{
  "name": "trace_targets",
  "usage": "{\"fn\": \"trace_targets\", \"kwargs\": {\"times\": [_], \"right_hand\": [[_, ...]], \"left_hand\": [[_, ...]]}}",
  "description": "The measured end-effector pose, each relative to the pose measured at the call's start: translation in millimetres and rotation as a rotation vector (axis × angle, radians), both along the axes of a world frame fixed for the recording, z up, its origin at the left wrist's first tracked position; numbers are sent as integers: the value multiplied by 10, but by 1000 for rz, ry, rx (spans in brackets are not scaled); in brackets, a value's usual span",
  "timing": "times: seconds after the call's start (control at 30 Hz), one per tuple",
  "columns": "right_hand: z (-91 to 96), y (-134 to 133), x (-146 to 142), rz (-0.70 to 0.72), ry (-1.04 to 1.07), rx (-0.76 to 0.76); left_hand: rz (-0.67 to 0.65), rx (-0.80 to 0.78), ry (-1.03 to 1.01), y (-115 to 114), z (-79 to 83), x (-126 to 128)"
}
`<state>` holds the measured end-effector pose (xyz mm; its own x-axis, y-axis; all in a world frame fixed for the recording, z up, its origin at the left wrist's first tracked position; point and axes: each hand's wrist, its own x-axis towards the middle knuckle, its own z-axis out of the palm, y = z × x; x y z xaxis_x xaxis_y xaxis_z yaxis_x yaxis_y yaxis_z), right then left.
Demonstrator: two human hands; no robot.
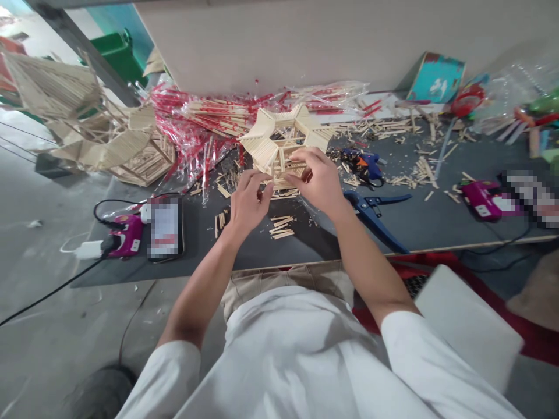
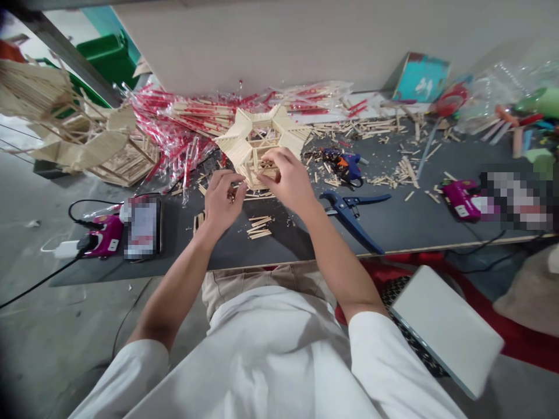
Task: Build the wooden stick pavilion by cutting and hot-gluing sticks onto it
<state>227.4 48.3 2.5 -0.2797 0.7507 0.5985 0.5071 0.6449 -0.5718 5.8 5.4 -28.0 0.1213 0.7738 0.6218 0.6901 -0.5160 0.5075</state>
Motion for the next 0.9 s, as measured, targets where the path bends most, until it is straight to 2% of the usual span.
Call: {"fn": "trace_targets", "kwargs": {"times": [0.1,0.4,0.9], "right_hand": [[-81,67,-47,26,-5,66],[-139,49,-123,-41,-37,63],[-116,27,-134,-45,-44,0]], "left_hand": [[0,30,-1,0,-39,4],[62,55,-94,-11,-47,12],[16,-9,-108,0,-53,20]]}}
